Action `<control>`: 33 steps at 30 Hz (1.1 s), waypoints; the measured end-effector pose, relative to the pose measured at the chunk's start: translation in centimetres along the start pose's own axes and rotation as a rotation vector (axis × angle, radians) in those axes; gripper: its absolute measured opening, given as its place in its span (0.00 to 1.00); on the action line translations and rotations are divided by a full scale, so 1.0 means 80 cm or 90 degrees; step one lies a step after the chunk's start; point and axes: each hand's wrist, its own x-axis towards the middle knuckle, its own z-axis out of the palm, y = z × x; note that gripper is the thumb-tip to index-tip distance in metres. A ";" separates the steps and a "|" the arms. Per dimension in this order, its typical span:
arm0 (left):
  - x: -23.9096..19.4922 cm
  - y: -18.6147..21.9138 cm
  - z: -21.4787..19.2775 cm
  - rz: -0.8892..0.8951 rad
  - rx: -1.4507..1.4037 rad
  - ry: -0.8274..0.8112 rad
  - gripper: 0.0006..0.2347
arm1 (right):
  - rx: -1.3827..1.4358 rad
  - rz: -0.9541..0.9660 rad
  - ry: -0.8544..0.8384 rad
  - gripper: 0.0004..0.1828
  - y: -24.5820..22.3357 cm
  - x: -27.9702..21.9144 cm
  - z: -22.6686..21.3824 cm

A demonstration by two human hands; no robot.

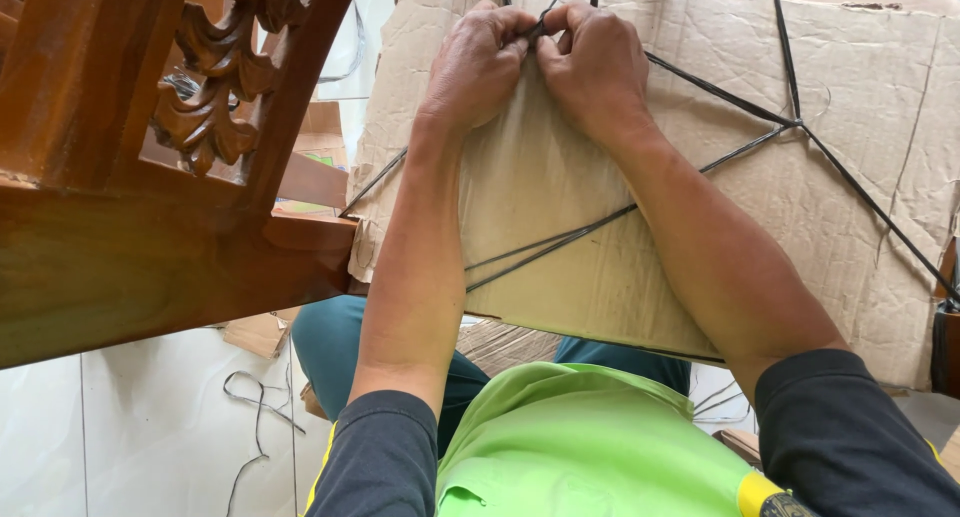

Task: The person sits on the floor and ties black straps to the underside of a wooden chair using their hands. They manipulate the straps to secure them to the chair frame and then pick up a piece of cardboard from the floor.

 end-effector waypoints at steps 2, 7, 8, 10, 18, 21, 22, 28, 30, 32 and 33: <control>0.002 -0.003 0.002 0.024 -0.002 0.023 0.11 | 0.008 0.037 0.011 0.12 0.001 0.002 0.001; -0.001 0.009 0.000 0.008 0.013 0.044 0.10 | 0.023 0.020 0.046 0.12 0.006 0.003 0.002; -0.001 0.011 0.000 -0.017 0.017 0.056 0.08 | 0.014 0.020 0.047 0.11 0.007 0.005 0.003; -0.006 0.020 0.000 -0.038 0.028 0.064 0.08 | 0.029 0.021 0.040 0.10 0.005 0.001 -0.001; 0.002 0.008 0.013 -0.022 0.072 0.102 0.13 | 0.082 -0.087 0.024 0.11 -0.005 -0.026 -0.025; 0.003 0.006 0.013 -0.027 0.079 0.099 0.13 | 0.127 -0.107 -0.004 0.04 -0.018 -0.045 -0.041; 0.004 0.006 0.013 -0.026 0.079 0.093 0.13 | 0.125 -0.120 -0.038 0.06 -0.025 -0.054 -0.050; 0.012 -0.010 0.022 -0.011 0.076 0.089 0.11 | 0.108 -0.354 -0.041 0.07 -0.018 -0.120 -0.068; 0.014 -0.011 0.021 0.003 0.076 0.093 0.11 | 0.103 -0.425 -0.031 0.07 -0.014 -0.139 -0.073; 0.010 -0.005 0.018 0.005 0.080 0.096 0.12 | 0.101 -0.462 -0.006 0.14 -0.017 -0.161 -0.083; 0.009 -0.003 0.018 0.007 0.080 0.096 0.12 | 0.099 -0.462 -0.005 0.14 -0.010 -0.170 -0.088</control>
